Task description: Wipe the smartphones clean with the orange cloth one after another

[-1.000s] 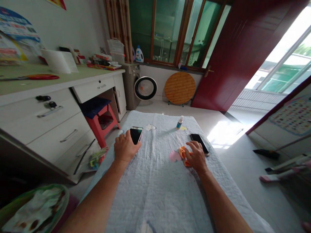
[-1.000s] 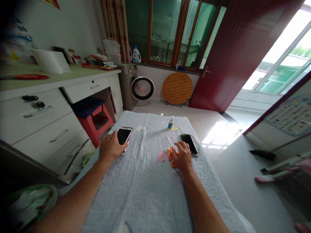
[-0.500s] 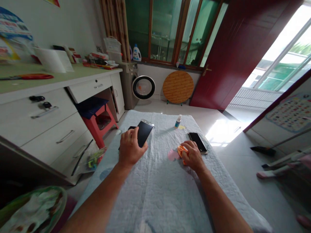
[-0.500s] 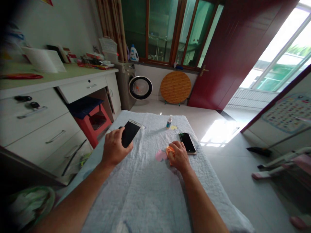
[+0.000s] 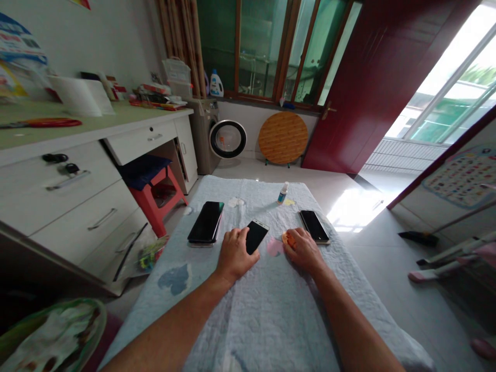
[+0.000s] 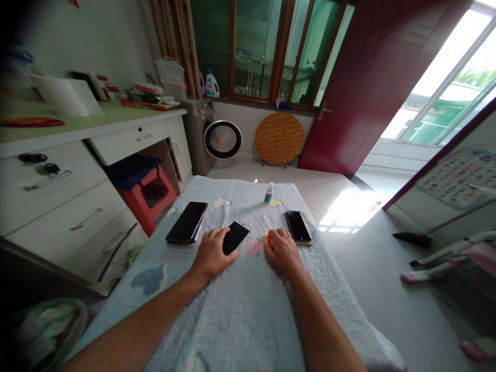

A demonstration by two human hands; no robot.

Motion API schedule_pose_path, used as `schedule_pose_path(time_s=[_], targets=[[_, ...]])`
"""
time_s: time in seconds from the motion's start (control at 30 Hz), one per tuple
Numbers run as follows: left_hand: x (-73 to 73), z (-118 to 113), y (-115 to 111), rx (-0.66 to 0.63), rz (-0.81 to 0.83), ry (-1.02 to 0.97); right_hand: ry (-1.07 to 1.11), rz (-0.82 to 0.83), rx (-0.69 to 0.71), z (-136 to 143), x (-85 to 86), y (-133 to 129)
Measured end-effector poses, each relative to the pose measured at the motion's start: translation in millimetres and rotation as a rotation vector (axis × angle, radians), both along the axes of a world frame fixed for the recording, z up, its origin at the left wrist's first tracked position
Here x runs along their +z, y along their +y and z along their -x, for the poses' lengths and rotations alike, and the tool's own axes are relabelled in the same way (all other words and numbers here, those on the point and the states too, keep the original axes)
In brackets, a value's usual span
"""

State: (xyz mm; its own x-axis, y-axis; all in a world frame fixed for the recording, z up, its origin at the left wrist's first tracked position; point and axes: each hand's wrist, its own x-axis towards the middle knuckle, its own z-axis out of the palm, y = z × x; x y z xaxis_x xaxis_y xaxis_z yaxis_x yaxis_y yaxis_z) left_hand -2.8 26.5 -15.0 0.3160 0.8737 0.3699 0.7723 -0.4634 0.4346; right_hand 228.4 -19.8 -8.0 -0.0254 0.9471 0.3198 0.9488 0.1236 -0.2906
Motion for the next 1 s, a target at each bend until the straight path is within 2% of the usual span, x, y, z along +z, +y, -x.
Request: schedule_pose_path(time_s=[0.2,0.43,0.63,0.77,1.0], targets=[[-2.4,-2,-4,0.014,0.043,0.086,0.149,-0.005,0.062,3,-0.7,3],[-1.0,5,-4,-0.068,0.083,0.088,0.334,-0.028,0.001,3,-11.8,6],[3.5,12,-3,-0.098,0.133,0.055,0.269,-0.053,0.031,6,-7.8,6],[3.7,12,-4,-0.168,0.169,0.01,0.229,-0.07,0.073,9,-2.8,4],[8.2,12,-7,-0.277,0.23,-0.032,0.165,0.029,0.07,5,-4.4,3]])
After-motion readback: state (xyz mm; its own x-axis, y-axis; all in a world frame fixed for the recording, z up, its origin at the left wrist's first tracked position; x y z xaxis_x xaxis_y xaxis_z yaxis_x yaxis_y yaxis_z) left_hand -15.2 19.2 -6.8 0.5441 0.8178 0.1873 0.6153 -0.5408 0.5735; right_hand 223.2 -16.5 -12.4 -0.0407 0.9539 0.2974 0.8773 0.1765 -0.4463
